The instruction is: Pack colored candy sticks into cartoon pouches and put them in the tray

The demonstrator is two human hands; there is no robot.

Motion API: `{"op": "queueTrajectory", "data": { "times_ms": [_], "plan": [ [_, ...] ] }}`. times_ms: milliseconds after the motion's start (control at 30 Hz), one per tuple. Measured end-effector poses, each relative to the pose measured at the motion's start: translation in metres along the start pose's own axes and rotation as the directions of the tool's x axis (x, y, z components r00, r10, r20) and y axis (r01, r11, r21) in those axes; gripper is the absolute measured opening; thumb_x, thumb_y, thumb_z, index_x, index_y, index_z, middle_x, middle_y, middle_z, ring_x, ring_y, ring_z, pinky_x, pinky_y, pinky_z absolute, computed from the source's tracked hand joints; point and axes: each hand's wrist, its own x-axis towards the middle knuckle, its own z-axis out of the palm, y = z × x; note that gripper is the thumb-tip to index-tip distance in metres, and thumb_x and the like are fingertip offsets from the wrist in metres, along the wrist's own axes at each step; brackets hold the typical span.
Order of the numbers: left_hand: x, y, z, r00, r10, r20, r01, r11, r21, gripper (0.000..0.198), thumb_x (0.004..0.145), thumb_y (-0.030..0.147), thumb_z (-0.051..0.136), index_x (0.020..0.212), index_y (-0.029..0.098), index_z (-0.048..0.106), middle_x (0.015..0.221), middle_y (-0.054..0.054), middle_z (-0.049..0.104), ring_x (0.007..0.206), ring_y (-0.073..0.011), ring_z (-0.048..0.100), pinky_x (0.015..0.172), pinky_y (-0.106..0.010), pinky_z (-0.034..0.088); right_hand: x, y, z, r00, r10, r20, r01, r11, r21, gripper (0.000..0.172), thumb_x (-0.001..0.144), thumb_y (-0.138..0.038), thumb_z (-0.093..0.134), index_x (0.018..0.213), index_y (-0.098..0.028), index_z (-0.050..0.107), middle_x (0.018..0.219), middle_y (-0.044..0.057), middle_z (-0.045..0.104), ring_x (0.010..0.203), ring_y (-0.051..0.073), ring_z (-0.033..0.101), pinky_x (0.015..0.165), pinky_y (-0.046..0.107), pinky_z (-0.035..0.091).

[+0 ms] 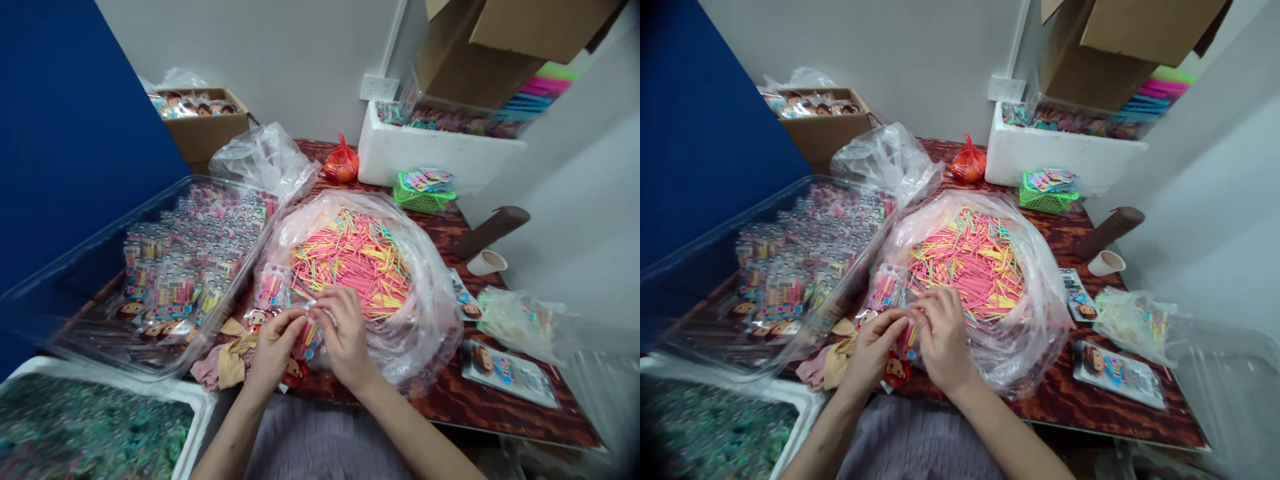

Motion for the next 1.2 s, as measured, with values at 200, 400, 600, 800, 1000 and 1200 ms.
{"op": "queueTrajectory", "data": {
  "times_ms": [200, 400, 600, 800, 1000, 1200],
  "plan": [
    [-0.001, 0.003, -0.014, 0.994, -0.050, -0.098, 0.048, 0.999, -0.023, 0.020, 0.082, 0.037, 0.065, 0.084, 0.018, 0.069, 0.073, 0.003, 0.065, 0.066, -0.0113, 0.058, 0.062, -0.019, 0.047, -0.003, 0.015, -0.007, 0.996, 0.050, 0.075, -0.056, 0.995, 0.080, 0.020, 0.097, -0.026, 0.047, 0.111, -0.024, 0.061, 0.108, 0.006, 0.062, 0.105, 0.020, 0.057, 0.091, 0.036, 0.045],
    [0.022, 0.043, -0.032, 0.967, 0.141, -0.214, -0.102, 0.978, 0.184, 0.020, 0.084, 0.038, 0.062, 0.086, 0.018, 0.067, 0.077, 0.002, 0.066, 0.069, -0.0127, 0.059, 0.064, -0.020, 0.046, 0.039, 0.093, -0.041, 0.982, 0.131, 0.135, 0.001, 0.713, -0.701, 0.021, 0.091, -0.010, 0.045, 0.095, -0.013, 0.065, 0.097, 0.015, 0.065, 0.097, 0.027, 0.054, 0.083, 0.038, 0.041],
    [0.074, 0.023, -0.030, 0.889, 0.427, -0.164, -0.227, 0.723, 0.652, 0.026, 0.094, 0.029, 0.042, 0.099, 0.019, 0.065, 0.089, -0.004, 0.068, 0.083, -0.0192, 0.063, 0.077, -0.029, 0.047, 0.043, 0.116, -0.033, 0.931, 0.166, 0.325, 0.261, 0.321, -0.910, 0.022, 0.088, -0.007, 0.043, 0.096, -0.010, 0.063, 0.096, 0.018, 0.063, 0.091, 0.030, 0.053, 0.078, 0.041, 0.036],
    [0.102, -0.033, -0.036, 0.919, 0.355, -0.170, -0.025, 0.485, 0.874, 0.032, 0.092, 0.021, 0.038, 0.113, 0.012, 0.060, 0.103, -0.016, 0.065, 0.100, -0.0293, 0.061, 0.085, -0.039, 0.047, 0.044, 0.121, -0.032, 0.900, 0.181, 0.398, 0.315, 0.364, -0.877, 0.019, 0.090, -0.009, 0.044, 0.096, -0.012, 0.061, 0.095, 0.016, 0.063, 0.091, 0.029, 0.054, 0.078, 0.040, 0.036],
    [0.090, -0.026, -0.041, 0.904, 0.416, -0.098, -0.129, 0.486, 0.865, 0.045, 0.093, 0.030, 0.041, 0.133, 0.009, 0.049, 0.125, -0.020, 0.058, 0.116, -0.0321, 0.055, 0.099, -0.045, 0.044, 0.057, 0.124, -0.050, 0.916, 0.269, 0.297, 0.115, 0.534, -0.838, 0.020, 0.090, -0.007, 0.042, 0.098, -0.013, 0.059, 0.098, 0.014, 0.066, 0.091, 0.024, 0.058, 0.080, 0.033, 0.039],
    [0.057, 0.003, -0.022, 0.867, 0.496, -0.047, -0.275, 0.556, 0.784, 0.044, 0.094, 0.039, 0.045, 0.131, 0.016, 0.052, 0.133, -0.015, 0.054, 0.126, -0.0297, 0.048, 0.110, -0.045, 0.035, 0.071, 0.112, -0.065, 0.925, 0.357, 0.130, -0.274, 0.864, -0.421, 0.015, 0.093, -0.016, 0.040, 0.086, -0.018, 0.053, 0.077, 0.005, 0.066, 0.073, 0.018, 0.061, 0.071, 0.029, 0.044]
  ]
}}
